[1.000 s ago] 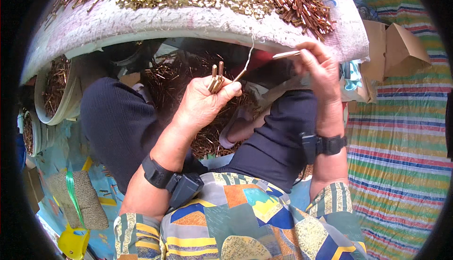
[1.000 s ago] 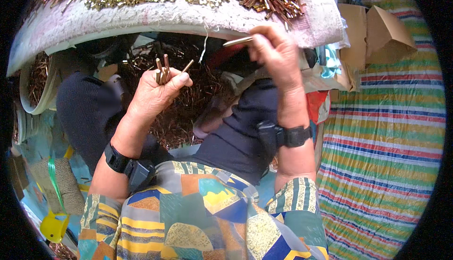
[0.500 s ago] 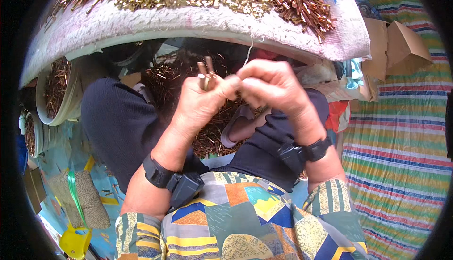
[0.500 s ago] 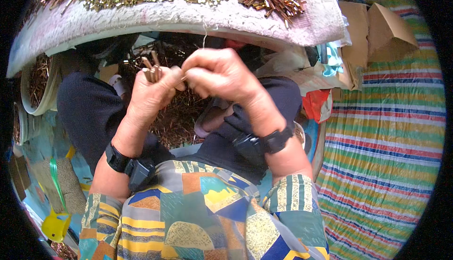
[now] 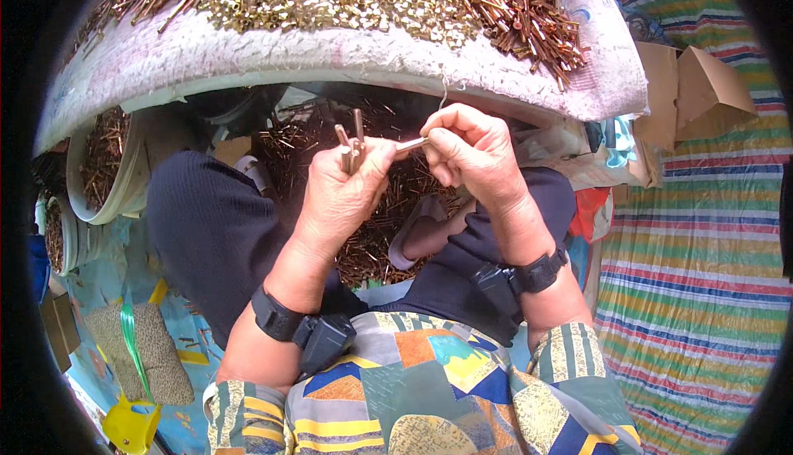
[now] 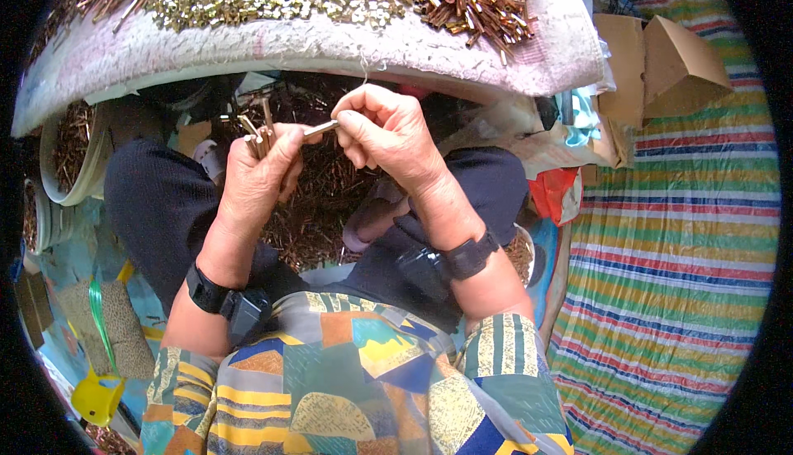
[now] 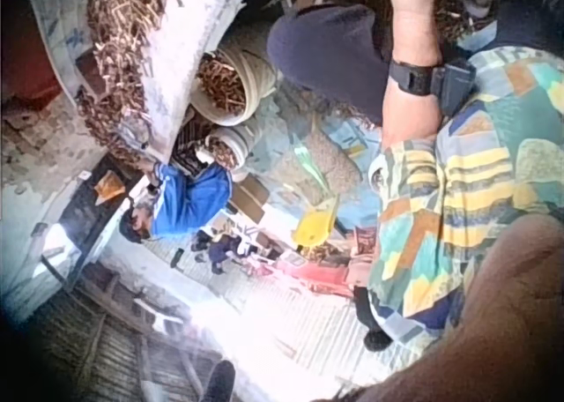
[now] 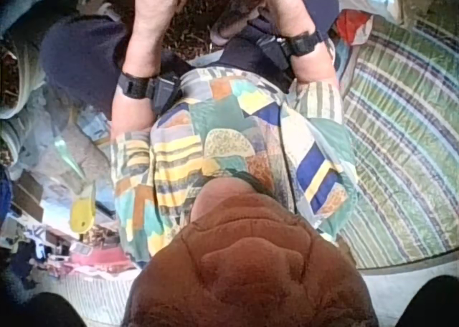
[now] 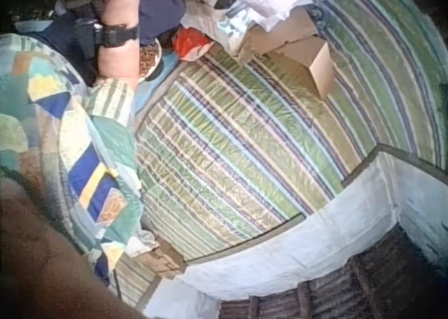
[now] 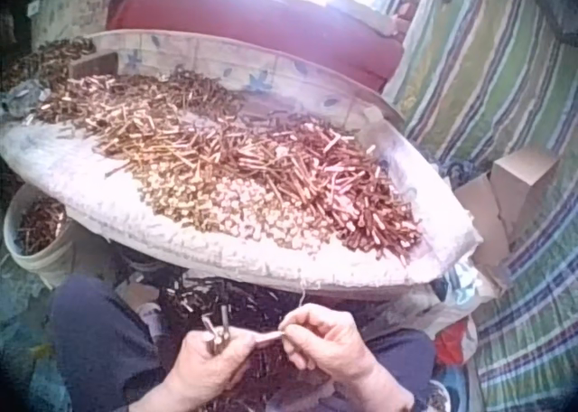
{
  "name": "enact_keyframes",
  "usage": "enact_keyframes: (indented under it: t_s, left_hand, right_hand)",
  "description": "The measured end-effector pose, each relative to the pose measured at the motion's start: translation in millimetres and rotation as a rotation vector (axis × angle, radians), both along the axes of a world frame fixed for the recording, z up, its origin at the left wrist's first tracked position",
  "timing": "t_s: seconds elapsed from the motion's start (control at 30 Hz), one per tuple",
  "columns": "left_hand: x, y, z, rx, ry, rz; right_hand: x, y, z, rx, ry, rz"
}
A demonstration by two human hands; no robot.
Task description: Bundling and organizing small copper and brass metal components into sets.
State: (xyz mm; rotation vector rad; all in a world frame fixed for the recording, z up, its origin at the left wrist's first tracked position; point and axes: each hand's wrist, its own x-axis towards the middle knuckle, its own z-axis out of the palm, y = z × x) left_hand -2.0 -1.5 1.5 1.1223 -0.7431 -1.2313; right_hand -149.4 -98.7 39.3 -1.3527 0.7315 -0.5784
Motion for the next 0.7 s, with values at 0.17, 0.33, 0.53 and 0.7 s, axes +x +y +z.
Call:
enact_keyframes:
  t_s: [0.17, 0.33, 0.53, 0.7]
  left_hand:
    - [3.2, -4.4, -7.4, 0.038, 0.194, -0.051]
    - [2.5, -7.6, -6.0, 0.074, 0.262, 0.026]
    - [5.9, -5.4, -5.7, 0.072, 0.317, 0.085]
    - [8.4, -3.6, -3.9, 0.066, 0.327, 0.076]
  right_hand:
    - [10.1, -35.5, 17.1, -0.497, 0.258, 0.015]
    - [27.9, -91.1, 6.2, -1.088, 0.488, -0.269]
    - [36.8, -103.8, 2.3, -1.324, 0.928, -0.229]
    - [33.9, -106.4, 4.5, -1.429, 1.004, -0.156]
